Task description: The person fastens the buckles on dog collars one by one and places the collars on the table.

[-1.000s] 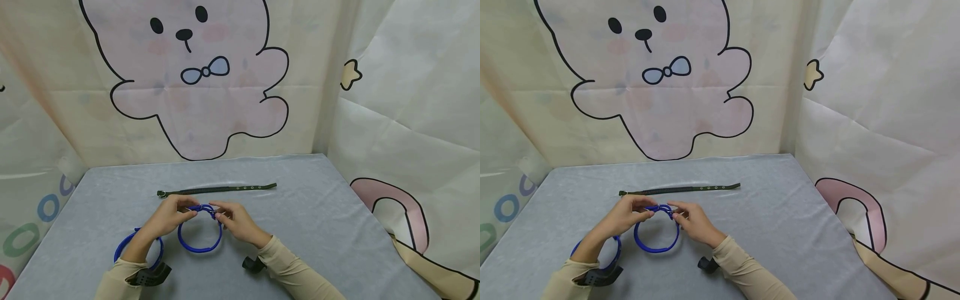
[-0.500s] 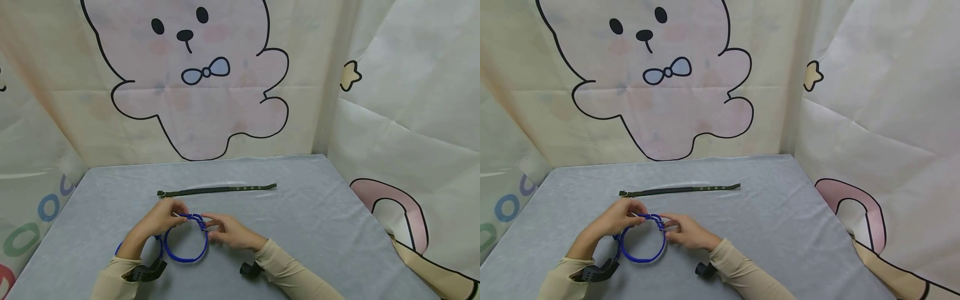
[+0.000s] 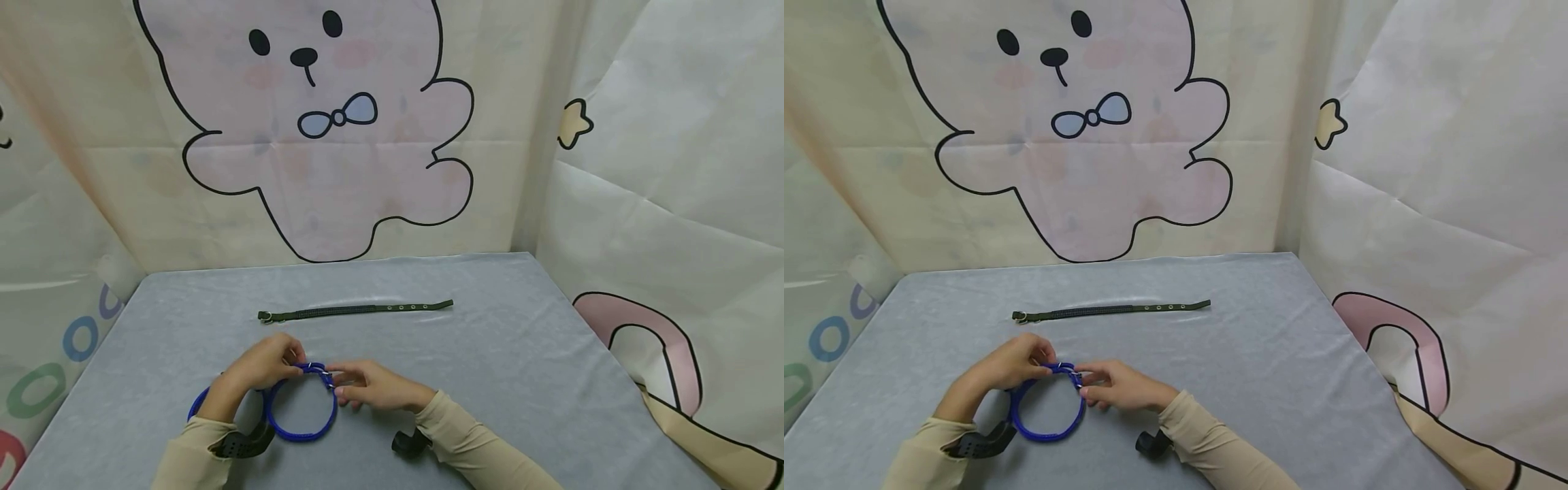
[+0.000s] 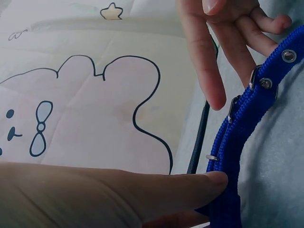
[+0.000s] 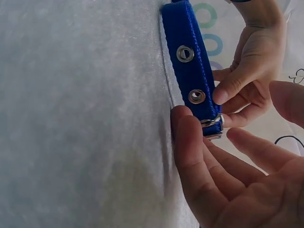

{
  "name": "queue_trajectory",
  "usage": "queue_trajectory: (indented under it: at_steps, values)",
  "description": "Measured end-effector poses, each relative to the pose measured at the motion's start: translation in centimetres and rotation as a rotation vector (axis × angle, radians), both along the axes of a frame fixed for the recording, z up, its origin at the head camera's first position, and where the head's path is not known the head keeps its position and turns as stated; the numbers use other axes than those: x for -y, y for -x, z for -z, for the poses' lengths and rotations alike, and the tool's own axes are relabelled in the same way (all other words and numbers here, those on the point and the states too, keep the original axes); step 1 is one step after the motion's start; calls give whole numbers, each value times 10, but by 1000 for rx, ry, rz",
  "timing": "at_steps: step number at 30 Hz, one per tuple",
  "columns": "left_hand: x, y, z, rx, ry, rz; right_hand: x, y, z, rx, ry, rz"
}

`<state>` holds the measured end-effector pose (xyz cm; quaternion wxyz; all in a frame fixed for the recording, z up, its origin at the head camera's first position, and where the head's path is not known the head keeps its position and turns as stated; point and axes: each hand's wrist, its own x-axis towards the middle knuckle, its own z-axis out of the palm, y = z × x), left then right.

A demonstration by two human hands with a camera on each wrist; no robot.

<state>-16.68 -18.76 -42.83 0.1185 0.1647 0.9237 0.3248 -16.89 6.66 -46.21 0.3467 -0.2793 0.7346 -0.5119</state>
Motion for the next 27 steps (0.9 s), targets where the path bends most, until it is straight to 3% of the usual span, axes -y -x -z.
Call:
queue_trajectory:
  at_steps: [8,16,22,27]
  values:
    - [2,-1,1,21,50,-1,-1,2,1,-35,3,-36]
    - [1,1,0,-21,116,-88,-8,7,1,-104,11,-50]
    - [1,1,-6,-43,85,-123,-15,15,-4,-168,27,-23]
    - [4,-1,-13,-93,8,-161,-23,22,-11,-224,36,21]
